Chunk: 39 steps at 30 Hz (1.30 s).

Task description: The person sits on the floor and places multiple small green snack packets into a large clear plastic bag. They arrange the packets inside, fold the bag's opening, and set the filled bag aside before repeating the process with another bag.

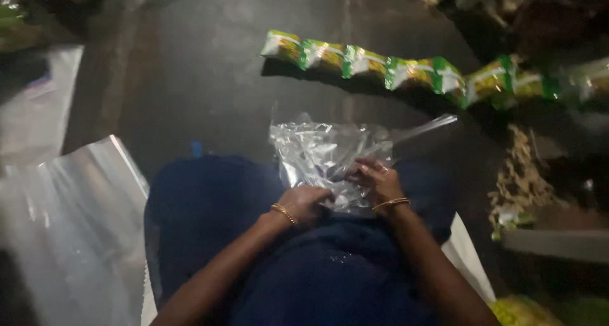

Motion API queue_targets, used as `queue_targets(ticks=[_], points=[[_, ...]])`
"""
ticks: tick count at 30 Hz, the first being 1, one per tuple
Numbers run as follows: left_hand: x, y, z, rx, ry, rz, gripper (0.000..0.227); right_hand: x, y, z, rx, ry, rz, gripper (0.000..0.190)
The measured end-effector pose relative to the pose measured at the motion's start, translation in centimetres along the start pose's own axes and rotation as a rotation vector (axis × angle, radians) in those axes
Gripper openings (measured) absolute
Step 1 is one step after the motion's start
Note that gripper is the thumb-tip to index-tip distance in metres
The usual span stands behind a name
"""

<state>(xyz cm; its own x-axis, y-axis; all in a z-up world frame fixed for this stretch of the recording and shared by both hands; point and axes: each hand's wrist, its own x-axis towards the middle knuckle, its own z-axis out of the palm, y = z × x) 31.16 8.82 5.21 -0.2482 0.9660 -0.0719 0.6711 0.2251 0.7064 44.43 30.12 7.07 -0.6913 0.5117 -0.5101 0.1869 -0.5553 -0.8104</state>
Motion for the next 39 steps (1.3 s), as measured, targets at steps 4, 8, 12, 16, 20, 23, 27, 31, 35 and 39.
queue_targets(ticks=[4,8,12,16,20,23,27,31,35,39], points=[[1.7,-0.8,0.1,-0.04,0.098,-0.064,0.072,-0.9,1.2,-1.8,-0.068,0.062,-0.075,0.018],[2.0,-2.3,-1.6,0.184,0.032,-0.147,0.084,-2.8,3.4,-3.8,-0.301,-0.029,-0.26,0.015],[1.4,-4.4,-2.9,0.331,-0.121,-0.363,0.05,-4.8,4.2,-5.9,-0.474,0.041,-0.418,0.012],[1.2,-5.8,-2.5,0.323,-0.222,-0.451,0.049,-7.3,2.7,-7.6,-0.52,0.181,-0.339,0.014],[1.5,-6.5,-2.1,0.242,-0.18,-0.544,0.037,-9.4,1.1,-7.7,-0.282,0.162,-0.236,0.014],[1.7,-7.4,-2.5,0.254,-0.207,-0.635,0.032,-11.1,0.4,-8.7,-0.348,0.398,-0.241,0.017],[1.9,-8.4,-3.1,0.253,-0.079,-0.713,0.026,-12.8,-0.4,-12.5,-0.093,0.507,-0.418,0.013],[1.2,-9.5,-4.7,0.202,0.099,-0.638,0.025,-13.8,1.0,-15.3,0.041,0.652,-0.278,0.012],[-0.4,-10.5,-6.3,0.068,0.143,-0.681,0.025,-14.1,4.0,-16.7,0.162,0.582,-0.309,0.013],[-2.0,-12.5,-5.7,0.155,0.208,-0.582,0.023,-15.3,4.9,-19.4,0.358,0.527,-0.285,0.025]])
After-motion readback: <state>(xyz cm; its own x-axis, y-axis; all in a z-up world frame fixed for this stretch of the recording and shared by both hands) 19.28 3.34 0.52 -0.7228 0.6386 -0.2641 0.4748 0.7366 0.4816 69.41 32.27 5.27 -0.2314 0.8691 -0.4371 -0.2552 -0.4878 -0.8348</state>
